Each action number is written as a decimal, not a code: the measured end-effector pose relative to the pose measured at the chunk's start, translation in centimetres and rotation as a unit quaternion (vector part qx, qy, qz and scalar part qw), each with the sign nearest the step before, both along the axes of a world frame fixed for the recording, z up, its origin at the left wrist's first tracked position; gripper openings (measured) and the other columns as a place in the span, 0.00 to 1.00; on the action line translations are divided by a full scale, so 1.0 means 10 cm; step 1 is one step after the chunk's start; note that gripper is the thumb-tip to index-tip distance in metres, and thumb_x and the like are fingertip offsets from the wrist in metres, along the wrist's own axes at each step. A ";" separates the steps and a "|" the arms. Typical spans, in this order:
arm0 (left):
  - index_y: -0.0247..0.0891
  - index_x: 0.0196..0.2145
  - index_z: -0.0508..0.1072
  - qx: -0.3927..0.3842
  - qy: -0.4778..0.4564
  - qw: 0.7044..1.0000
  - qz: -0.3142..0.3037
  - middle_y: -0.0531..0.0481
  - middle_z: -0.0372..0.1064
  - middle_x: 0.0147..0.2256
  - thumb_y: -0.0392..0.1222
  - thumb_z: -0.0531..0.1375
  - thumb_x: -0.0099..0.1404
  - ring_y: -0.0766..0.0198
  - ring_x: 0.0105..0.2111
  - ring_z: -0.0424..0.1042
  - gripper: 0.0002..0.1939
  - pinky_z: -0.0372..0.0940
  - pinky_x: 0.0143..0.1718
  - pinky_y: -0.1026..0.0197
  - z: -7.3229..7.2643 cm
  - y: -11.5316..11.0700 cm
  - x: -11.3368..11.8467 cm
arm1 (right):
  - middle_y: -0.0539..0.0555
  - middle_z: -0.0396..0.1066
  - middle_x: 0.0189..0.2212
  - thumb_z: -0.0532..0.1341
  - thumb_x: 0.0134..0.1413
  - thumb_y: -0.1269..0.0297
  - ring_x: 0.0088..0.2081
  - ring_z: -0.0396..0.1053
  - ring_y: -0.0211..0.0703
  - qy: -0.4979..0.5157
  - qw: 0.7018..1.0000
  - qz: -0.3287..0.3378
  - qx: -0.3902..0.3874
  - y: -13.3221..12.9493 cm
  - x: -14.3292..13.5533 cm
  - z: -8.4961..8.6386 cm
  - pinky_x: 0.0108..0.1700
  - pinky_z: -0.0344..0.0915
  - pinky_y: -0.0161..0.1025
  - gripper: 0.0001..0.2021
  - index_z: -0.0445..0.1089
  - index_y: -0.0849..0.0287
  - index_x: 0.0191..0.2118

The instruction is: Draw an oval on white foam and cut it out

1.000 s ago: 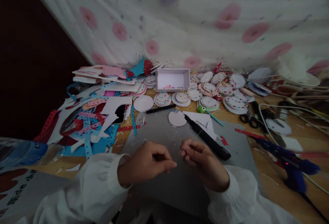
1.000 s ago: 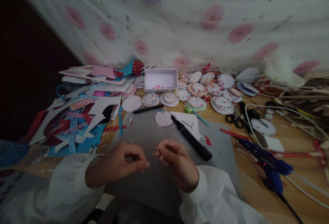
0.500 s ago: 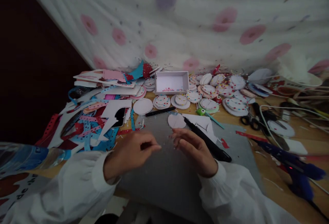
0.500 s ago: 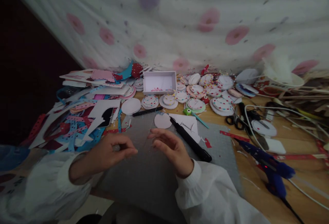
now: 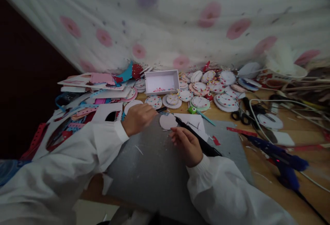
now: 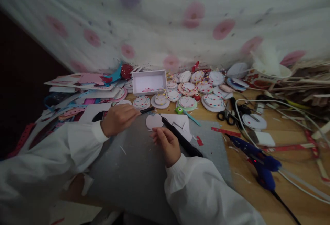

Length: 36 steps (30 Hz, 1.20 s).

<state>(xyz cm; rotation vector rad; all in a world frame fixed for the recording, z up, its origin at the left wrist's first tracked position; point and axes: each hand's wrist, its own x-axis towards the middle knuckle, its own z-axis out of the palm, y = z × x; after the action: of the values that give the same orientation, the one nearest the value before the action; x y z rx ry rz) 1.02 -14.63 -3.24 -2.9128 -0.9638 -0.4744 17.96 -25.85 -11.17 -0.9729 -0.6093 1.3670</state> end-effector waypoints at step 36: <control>0.32 0.36 0.71 0.173 0.054 0.980 0.083 0.48 0.69 0.27 0.29 0.49 0.68 0.61 0.28 0.67 0.12 0.60 0.29 0.59 -0.26 -1.12 -0.07 | 0.55 0.77 0.29 0.73 0.35 0.51 0.27 0.69 0.35 0.087 0.987 0.030 -0.134 -0.16 -0.24 0.05 0.30 0.65 0.33 0.18 0.78 0.60 0.31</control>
<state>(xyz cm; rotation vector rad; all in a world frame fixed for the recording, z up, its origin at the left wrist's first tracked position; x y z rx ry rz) 0.32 -25.86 -5.84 -2.4982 -0.9869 -0.4211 15.58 -27.46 -10.68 -1.0409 -0.3294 1.5971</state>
